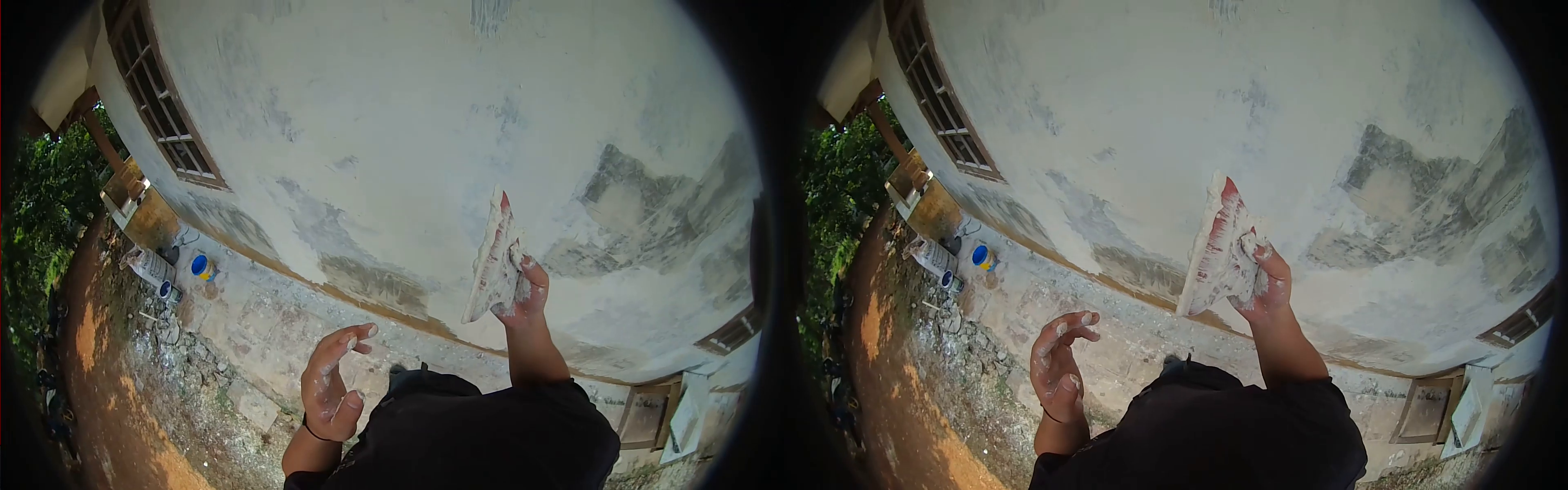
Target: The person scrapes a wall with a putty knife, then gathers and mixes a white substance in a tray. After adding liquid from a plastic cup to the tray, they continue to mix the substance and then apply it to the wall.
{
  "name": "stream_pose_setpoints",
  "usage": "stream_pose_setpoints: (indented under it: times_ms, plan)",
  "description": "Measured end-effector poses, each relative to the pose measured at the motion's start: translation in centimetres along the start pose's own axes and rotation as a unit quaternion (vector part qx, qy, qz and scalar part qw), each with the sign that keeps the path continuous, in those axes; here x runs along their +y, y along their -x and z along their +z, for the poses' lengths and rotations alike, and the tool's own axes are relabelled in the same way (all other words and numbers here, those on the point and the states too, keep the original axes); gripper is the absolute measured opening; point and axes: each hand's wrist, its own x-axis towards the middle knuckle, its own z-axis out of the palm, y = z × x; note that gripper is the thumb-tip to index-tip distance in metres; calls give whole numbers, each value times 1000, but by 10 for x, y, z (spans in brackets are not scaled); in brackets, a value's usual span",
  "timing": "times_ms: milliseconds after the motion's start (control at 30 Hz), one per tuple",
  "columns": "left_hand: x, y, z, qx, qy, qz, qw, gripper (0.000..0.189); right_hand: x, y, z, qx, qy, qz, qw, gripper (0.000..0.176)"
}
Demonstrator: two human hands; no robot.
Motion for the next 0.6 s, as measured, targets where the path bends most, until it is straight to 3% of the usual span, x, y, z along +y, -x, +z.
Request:
stream_pose_setpoints:
  times_ms: [267,400,600]
  plan:
    - [-52,-117,-47,-80,-2,61,995,57,21,-123,4,-83,0,-28,996,54]
    - [-67,-182,-58,-140,38,134,980,52,13,-159,30,-81,47,-96,991,54]
    - [-99,-285,-66,-191,70,254,946,52,8,-196,89,-10,173,-270,947,47]
